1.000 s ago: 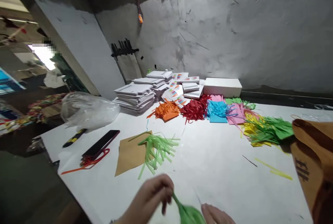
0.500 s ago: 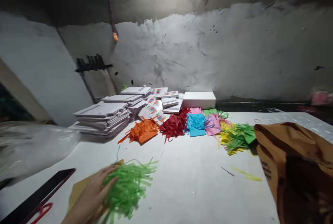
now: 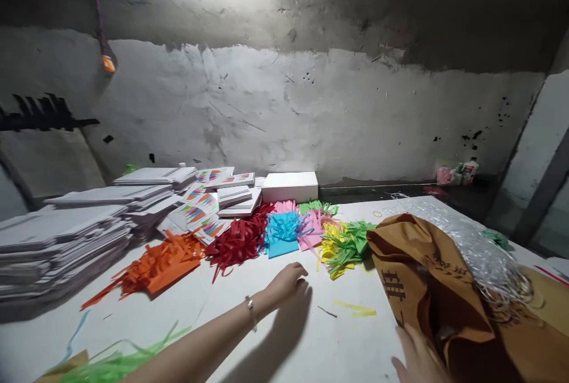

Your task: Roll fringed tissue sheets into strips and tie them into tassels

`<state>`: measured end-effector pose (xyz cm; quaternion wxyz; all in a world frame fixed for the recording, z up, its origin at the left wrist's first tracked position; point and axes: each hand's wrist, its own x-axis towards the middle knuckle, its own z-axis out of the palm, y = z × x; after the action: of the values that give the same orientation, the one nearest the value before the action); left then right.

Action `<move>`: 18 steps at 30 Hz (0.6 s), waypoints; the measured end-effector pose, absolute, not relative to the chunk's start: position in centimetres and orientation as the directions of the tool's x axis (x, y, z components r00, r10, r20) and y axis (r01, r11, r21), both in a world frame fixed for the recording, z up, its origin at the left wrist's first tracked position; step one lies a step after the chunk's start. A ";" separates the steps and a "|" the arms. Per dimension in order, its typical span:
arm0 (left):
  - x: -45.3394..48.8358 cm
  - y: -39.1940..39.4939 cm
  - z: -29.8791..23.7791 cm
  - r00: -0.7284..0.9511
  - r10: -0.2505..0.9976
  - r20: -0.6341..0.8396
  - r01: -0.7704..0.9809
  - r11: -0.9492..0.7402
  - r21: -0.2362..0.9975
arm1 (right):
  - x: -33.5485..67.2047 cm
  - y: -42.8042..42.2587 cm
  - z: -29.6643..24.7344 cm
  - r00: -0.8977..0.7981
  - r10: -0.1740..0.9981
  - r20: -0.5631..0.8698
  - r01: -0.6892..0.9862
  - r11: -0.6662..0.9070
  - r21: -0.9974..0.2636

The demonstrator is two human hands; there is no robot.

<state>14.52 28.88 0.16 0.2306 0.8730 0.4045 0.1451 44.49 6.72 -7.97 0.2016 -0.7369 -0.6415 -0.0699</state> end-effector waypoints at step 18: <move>22.7 38.1 -3.4 0.327 0.915 -0.235 0.571 0.006 0.821 | 45.6 31.0 0.6 0.268 0.922 0.281 0.952 -0.208 -0.224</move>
<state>22.74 38.14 -3.35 0.4507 0.6785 0.5478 0.1909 45.61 31.03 0.57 0.1775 -0.7761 -0.6036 -0.0430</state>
